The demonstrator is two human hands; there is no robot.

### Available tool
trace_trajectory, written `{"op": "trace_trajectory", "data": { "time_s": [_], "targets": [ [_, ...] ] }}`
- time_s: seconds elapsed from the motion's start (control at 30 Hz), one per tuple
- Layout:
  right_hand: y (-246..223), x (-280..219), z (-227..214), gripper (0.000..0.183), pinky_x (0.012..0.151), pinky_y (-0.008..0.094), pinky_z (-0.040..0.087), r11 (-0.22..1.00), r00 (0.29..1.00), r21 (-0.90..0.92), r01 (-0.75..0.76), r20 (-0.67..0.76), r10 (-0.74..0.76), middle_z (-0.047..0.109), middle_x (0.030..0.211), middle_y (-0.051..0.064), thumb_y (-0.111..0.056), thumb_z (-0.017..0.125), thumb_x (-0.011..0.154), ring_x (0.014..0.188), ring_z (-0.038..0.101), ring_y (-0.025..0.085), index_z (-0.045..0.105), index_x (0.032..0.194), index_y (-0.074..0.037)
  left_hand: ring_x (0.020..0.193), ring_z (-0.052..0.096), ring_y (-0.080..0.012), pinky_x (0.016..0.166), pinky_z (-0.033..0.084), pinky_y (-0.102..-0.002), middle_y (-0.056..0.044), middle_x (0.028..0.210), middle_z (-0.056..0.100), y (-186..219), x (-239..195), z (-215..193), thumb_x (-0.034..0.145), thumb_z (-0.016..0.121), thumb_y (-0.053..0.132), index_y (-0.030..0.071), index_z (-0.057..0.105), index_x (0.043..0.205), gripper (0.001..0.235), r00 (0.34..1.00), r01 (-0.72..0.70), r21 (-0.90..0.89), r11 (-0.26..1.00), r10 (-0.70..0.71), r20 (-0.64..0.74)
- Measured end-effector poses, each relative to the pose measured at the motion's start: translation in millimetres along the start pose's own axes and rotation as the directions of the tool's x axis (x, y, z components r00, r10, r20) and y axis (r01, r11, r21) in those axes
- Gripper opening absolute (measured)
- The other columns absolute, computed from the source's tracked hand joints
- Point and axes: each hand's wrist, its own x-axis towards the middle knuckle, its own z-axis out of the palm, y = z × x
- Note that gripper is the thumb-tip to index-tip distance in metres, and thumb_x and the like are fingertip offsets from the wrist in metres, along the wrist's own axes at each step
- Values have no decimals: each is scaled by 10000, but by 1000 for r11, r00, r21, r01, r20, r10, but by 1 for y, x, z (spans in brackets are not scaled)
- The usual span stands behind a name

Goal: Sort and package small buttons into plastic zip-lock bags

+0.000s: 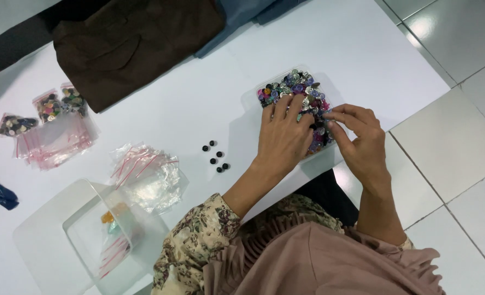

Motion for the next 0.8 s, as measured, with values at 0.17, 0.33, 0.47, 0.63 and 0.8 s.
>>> {"op": "trace_trajectory", "data": {
  "time_s": [0.17,0.33,0.47,0.63,0.8],
  "targets": [
    [8,-5,-16,52,984,474,401,969,995,-245,16,99,9,677,1217,87,-192,804,969,1160,589,310,799,1009,-159,1256,518,-365,931,399,-466,-139,1291,569,0,-7,-1,760,846,201,124,738,918,206,999,26,-25,999,-25,27],
    [7,-8,-11,172,993,553,401,878,960,-477,29,257,108,661,1297,153,-297,798,915,1210,556,377,818,925,-127,1260,509,-362,943,383,-465,-138,1307,563,0,-14,0,767,828,206,117,736,926,204,998,43,-51,998,-40,54],
    [22,-10,4,128,1023,517,375,812,965,-581,63,242,99,648,1347,92,-289,788,896,1270,531,352,819,924,-168,1254,506,-366,937,385,-468,-139,1301,560,-3,-20,-7,769,821,236,120,712,924,222,999,42,-46,998,-41,31],
    [26,-12,8,141,965,515,355,766,963,-627,141,267,41,668,1398,100,-299,719,913,1290,518,367,836,952,-230,1297,506,-329,948,423,-472,-108,1356,552,-5,-35,-30,817,834,236,162,736,945,177,997,73,12,997,-74,33],
    [33,-20,4,129,997,482,354,763,977,-626,160,210,-33,688,1422,35,-368,751,964,1301,536,334,829,988,-268,1263,533,-310,914,426,-451,-91,1400,537,-10,-64,-52,852,810,221,191,675,1011,210,994,96,-21,995,-95,48]
  ]
}}
